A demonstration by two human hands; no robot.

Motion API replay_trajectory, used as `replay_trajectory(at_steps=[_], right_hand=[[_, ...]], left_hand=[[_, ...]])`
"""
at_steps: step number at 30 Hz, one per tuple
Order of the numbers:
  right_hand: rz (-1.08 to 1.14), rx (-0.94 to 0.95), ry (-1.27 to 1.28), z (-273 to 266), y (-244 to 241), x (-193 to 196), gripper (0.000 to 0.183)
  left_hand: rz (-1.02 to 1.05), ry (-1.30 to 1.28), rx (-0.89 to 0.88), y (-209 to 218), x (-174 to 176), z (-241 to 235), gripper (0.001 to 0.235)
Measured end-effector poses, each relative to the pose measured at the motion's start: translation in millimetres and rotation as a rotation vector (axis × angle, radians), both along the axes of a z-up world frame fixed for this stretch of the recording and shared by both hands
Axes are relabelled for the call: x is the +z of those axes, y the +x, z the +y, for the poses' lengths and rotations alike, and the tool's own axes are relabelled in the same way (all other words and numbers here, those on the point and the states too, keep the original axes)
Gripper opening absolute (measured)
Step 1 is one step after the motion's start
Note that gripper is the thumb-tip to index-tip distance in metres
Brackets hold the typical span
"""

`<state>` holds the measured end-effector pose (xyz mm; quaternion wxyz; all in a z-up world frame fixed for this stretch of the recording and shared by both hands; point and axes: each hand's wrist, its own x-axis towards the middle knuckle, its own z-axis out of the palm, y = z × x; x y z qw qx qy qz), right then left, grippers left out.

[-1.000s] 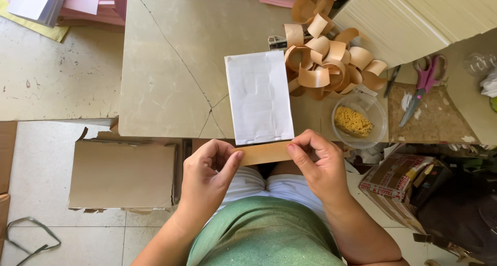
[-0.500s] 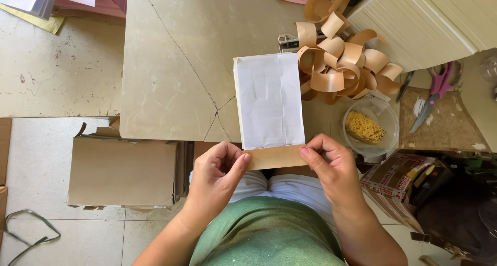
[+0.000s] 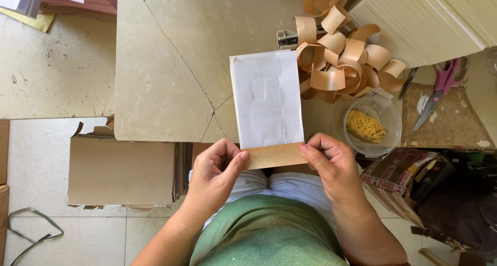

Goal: The person sits on the floor and repeatedly assembles small paper packs by applying adhesive strips to white sheets and folding them. The person handles the paper sheets and adhesive strips by hand, stacking the finished packs on the table.

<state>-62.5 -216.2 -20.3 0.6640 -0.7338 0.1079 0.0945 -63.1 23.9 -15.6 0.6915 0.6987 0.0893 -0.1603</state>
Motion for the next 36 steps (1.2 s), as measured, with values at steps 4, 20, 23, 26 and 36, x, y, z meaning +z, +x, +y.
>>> replay_trajectory(at_steps=[4, 20, 23, 26, 36], right_hand=[[0.011, 0.001, 0.007, -1, -1, -9, 0.029], [-0.121, -0.044, -0.002, -1, 0, -22, 0.032], [-0.127, -0.036, -0.011, -1, 0, -24, 0.032], [-0.124, -0.038, -0.003, -1, 0, -26, 0.032], [-0.228, -0.080, -0.148, 7, -1, -27, 0.032]], left_hand=[[0.012, -0.034, -0.007, 1, -7, 0, 0.029], [-0.126, -0.092, 0.090, 0, -39, -10, 0.027], [-0.165, -0.098, 0.099, -1, -45, -12, 0.028], [-0.189, -0.099, 0.102, -2, -50, -14, 0.028], [-0.188, -0.093, 0.099, 4, -38, -16, 0.031]])
